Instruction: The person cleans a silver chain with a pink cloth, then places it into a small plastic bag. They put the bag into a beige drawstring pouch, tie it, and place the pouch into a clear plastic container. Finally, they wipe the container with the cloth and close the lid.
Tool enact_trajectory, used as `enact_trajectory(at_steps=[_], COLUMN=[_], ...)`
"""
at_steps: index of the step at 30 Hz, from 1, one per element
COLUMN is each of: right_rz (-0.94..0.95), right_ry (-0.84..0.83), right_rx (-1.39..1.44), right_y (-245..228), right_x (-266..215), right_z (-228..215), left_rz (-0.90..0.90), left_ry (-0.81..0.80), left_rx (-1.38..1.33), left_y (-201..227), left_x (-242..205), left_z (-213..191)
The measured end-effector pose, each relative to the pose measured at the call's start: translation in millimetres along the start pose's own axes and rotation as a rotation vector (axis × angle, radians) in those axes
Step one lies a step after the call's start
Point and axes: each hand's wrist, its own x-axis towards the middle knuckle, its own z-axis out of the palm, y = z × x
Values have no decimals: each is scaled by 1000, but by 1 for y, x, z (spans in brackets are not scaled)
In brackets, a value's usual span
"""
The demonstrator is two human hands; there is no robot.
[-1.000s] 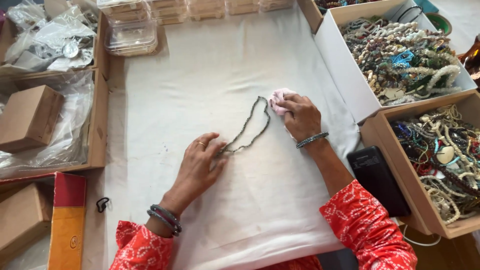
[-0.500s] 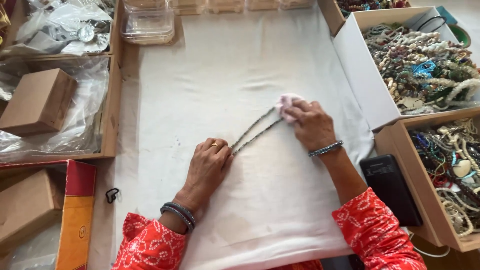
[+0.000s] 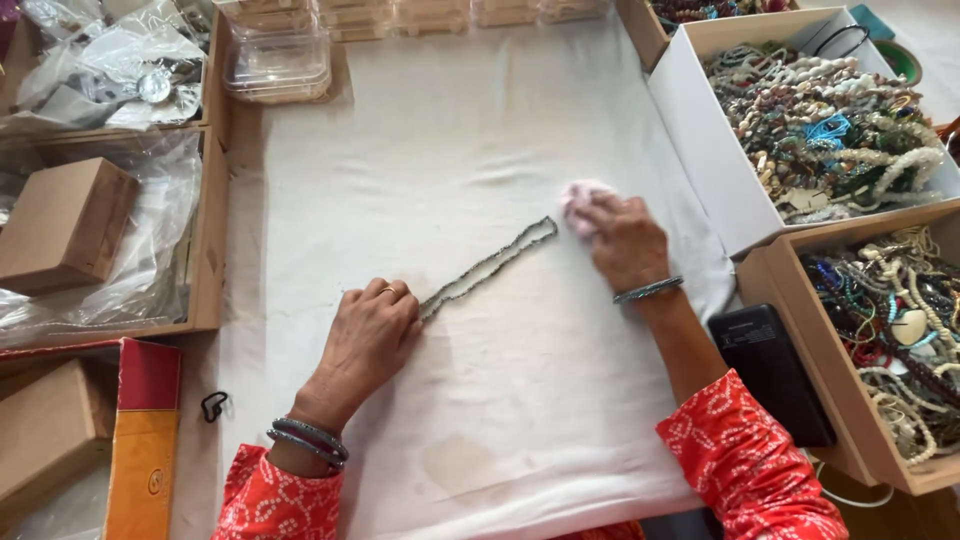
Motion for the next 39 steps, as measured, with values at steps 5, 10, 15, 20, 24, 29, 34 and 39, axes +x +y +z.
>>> enact_trajectory(at_steps=[5, 10, 15, 20, 24, 29, 34, 39], right_rz=[50, 54, 43, 5, 37, 35, 28, -115], right_ry=[208, 197, 224, 246, 222, 233, 233, 332], right_rx=[304, 223, 251, 183, 231, 264, 269, 353], right_y=[22, 6, 2, 7, 8, 10, 8, -6], right_x=[-1, -3, -1, 2, 0, 1, -1, -7], right_z=[23, 14, 9, 15, 16, 17, 13, 15], left_rz=[-91, 17, -65, -103, -89, 59, -34, -8], left_ry=[-177, 51, -158, -235, 157, 353, 119, 170], left_rx=[25, -31, 205, 175, -356, -651, -450, -269], left_y=[19, 57, 74, 72, 73, 75, 42, 33], left_x=[41, 98, 132, 150, 151, 119, 63, 24], left_z=[5, 29, 61, 46, -4, -38, 26, 52])
